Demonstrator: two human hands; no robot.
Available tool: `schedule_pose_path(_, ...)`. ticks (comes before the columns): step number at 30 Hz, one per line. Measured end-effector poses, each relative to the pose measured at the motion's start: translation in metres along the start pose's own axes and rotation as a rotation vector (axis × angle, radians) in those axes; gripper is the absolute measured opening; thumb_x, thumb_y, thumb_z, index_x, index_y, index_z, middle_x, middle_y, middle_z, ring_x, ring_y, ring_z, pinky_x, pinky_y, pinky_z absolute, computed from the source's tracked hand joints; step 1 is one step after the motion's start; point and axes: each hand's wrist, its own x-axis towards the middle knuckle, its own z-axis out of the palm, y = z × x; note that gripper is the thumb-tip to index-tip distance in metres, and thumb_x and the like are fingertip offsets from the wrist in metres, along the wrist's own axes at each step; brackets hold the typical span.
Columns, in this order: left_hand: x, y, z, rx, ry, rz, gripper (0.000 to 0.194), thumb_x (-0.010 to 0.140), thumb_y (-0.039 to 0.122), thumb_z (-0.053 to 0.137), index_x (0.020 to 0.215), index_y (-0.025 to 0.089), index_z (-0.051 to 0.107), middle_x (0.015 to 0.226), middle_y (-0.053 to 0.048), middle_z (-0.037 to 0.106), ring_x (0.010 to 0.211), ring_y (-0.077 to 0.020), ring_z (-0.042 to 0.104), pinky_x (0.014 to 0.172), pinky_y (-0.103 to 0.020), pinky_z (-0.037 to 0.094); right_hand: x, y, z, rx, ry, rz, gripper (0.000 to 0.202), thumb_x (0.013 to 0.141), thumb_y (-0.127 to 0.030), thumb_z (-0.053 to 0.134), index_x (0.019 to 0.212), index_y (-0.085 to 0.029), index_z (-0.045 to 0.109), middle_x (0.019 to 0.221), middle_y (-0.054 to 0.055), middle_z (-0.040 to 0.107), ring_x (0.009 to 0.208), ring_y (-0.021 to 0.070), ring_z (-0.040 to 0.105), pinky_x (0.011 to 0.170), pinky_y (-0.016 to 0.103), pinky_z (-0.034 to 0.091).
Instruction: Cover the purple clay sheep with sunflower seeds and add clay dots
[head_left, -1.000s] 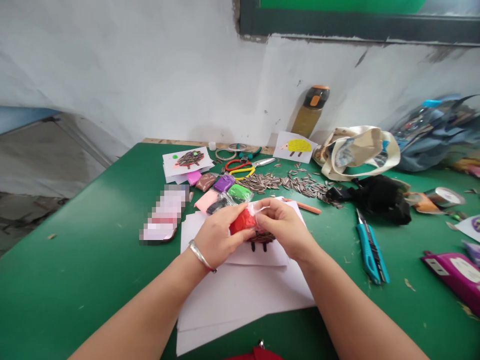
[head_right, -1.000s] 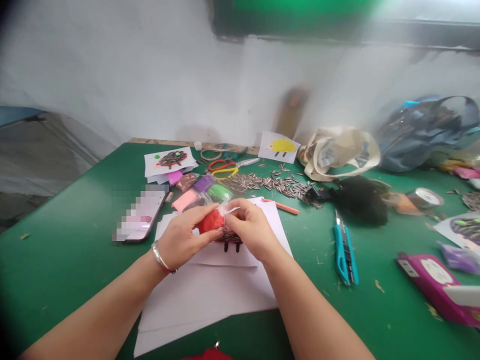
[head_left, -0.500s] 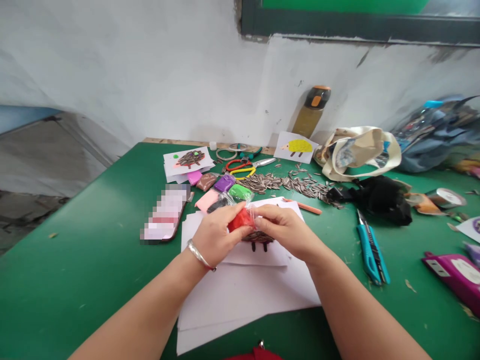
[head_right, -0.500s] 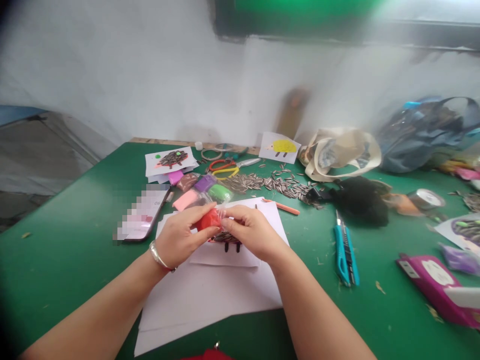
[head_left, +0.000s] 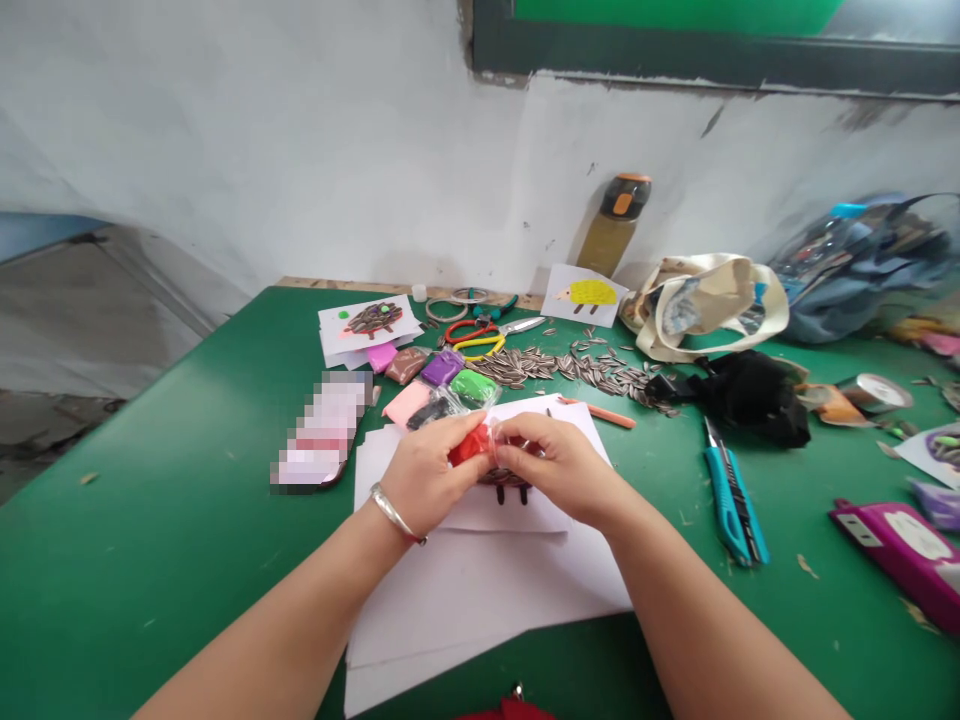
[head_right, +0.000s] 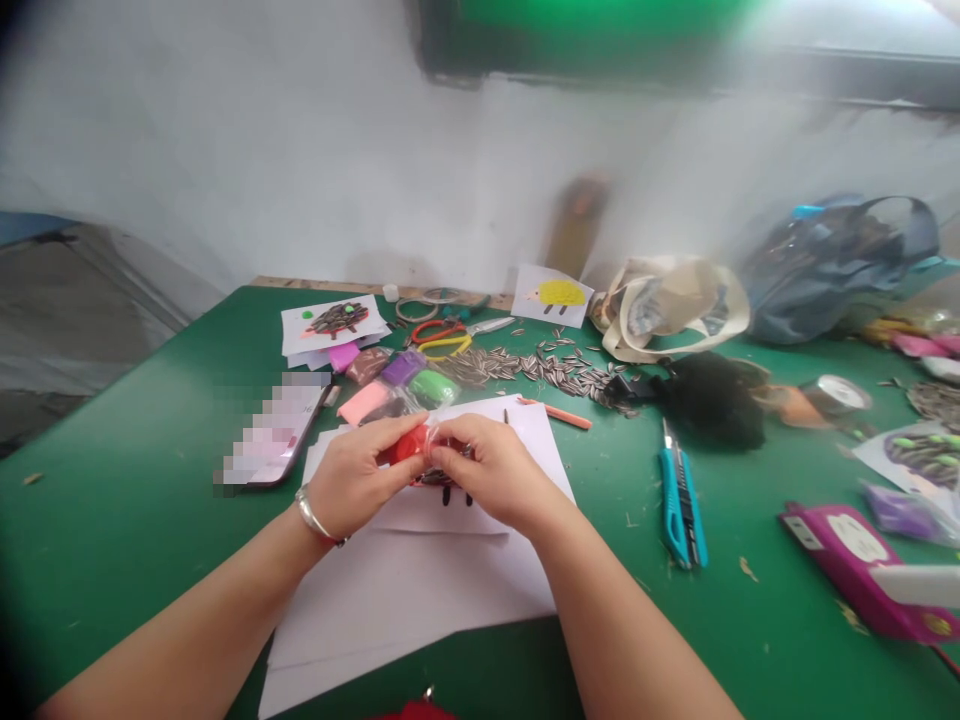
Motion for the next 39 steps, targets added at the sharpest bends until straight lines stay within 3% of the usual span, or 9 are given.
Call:
schedule_pose_path(10,0.0001,-0.0023,0.0014,0.042,0.023,0.063,0.035,0.084,0.026,0.060,0.118,0.019,0.062,0.108,-0.007,0.071,0.096,-0.0207,0.068,0.089,-0.035,0.056,0.0000,0.0007,0.0074,-0.039,0.095,-0.033,0.012,0.085,-0.022,0.055,0.083,-0.024,0.066,0.086,-0.001,0.067,0.082,0.0150,0.059,0.073,0.027,0.043)
schedule_pose_path(13,0.0003,-0.0027,-0.0006,0.076,0.046,0.090,0.035,0.085,0.025,0.059,0.119,0.018,0.062,0.110,-0.008,0.070,0.100,-0.0218,0.067,0.091,-0.036,0.054,0.0002,0.0004,0.0076,0.043,0.063,-0.048,0.013,0.087,-0.025,0.054,0.089,-0.025,0.067,0.093,0.000,0.068,0.087,0.0164,0.060,0.077,0.028,0.044)
schedule_pose_path(16,-0.0004,-0.0028,-0.0012,0.092,0.049,0.113,0.035,0.085,0.024,0.058,0.119,0.018,0.061,0.110,-0.008,0.071,0.099,-0.0218,0.067,0.092,-0.036,0.054,-0.0001,0.0006,0.0052,0.099,0.003,-0.070,0.015,0.088,-0.027,0.054,0.085,-0.024,0.068,0.087,0.000,0.067,0.085,0.0166,0.060,0.076,0.028,0.045)
schedule_pose_path(23,-0.0026,-0.0054,0.0056,0.118,0.044,0.139,0.034,0.084,0.024,0.058,0.118,0.018,0.062,0.109,-0.008,0.071,0.098,-0.0214,0.067,0.091,-0.035,0.054,-0.0005,0.0006,0.0032,-0.137,0.009,-0.072,0.016,0.084,-0.019,0.053,0.071,-0.022,0.062,0.075,-0.001,0.063,0.076,0.0146,0.056,0.067,0.027,0.041)
schedule_pose_path(28,-0.0014,-0.0041,0.0047,0.096,0.059,0.134,0.033,0.085,0.024,0.059,0.117,0.017,0.063,0.106,-0.007,0.072,0.096,-0.0206,0.067,0.091,-0.034,0.054,-0.0010,-0.0008,0.0050,-0.105,0.043,-0.038,0.011,0.084,-0.020,0.055,0.080,-0.023,0.064,0.083,0.000,0.065,0.080,0.0153,0.058,0.068,0.027,0.043)
schedule_pose_path(32,-0.0001,-0.0039,0.0020,0.105,0.069,0.112,0.032,0.085,0.024,0.059,0.116,0.016,0.063,0.107,-0.008,0.071,0.097,-0.0204,0.067,0.091,-0.033,0.054,-0.0005,-0.0010,0.0051,-0.051,0.047,-0.097,0.012,0.085,-0.020,0.055,0.086,-0.025,0.066,0.093,0.001,0.066,0.088,0.0156,0.059,0.074,0.027,0.045)
schedule_pose_path(39,-0.0011,-0.0065,0.0041,0.111,0.055,0.121,0.033,0.085,0.023,0.058,0.116,0.016,0.063,0.108,-0.008,0.071,0.098,-0.0205,0.067,0.092,-0.034,0.053,-0.0018,0.0009,0.0074,-0.177,0.071,-0.125,0.010,0.085,-0.016,0.055,0.082,-0.023,0.062,0.087,-0.001,0.065,0.083,0.0137,0.058,0.073,0.026,0.043)
